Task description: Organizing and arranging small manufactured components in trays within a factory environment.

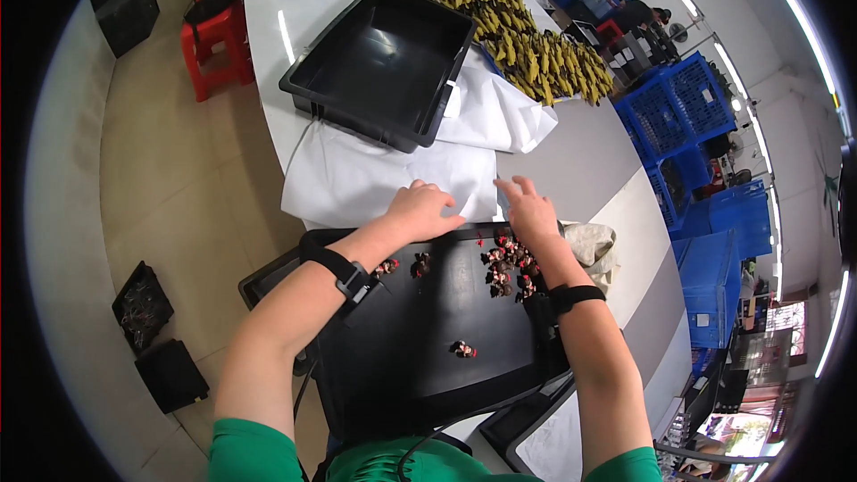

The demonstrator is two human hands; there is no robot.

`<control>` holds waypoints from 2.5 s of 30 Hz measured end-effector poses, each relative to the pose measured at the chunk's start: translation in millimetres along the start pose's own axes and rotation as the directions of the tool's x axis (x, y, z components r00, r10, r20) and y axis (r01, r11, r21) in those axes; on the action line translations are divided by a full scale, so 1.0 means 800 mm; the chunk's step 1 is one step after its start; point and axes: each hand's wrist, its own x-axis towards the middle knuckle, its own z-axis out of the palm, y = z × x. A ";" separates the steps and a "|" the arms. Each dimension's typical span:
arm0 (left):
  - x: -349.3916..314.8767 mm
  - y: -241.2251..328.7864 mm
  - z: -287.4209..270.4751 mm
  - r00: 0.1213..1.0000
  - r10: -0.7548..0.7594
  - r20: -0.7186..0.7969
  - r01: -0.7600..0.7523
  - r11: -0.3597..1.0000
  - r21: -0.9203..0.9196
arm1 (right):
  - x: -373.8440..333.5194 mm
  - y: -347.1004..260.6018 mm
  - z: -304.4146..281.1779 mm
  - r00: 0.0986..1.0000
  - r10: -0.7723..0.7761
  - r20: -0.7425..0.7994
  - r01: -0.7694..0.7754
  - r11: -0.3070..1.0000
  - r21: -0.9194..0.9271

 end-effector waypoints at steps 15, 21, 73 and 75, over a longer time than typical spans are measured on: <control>0.037 -0.033 -0.009 0.923 0.060 -0.379 -0.150 0.966 -0.212 | 0.055 -0.005 0.037 0.996 -0.080 0.035 0.044 0.807 0.589; 0.058 -0.101 -0.061 0.743 0.324 -0.585 0.124 0.793 0.597 | 0.068 -0.057 0.007 0.976 0.128 0.178 -0.217 0.472 0.854; -0.136 0.388 0.130 0.386 0.912 0.142 -0.923 0.382 0.052 | -0.810 0.186 0.078 0.051 0.939 0.340 0.662 -0.286 0.693; -0.168 0.419 0.165 0.389 0.897 0.211 -0.920 0.390 0.039 | -0.834 0.199 0.101 0.086 0.930 0.357 0.678 -0.317 0.663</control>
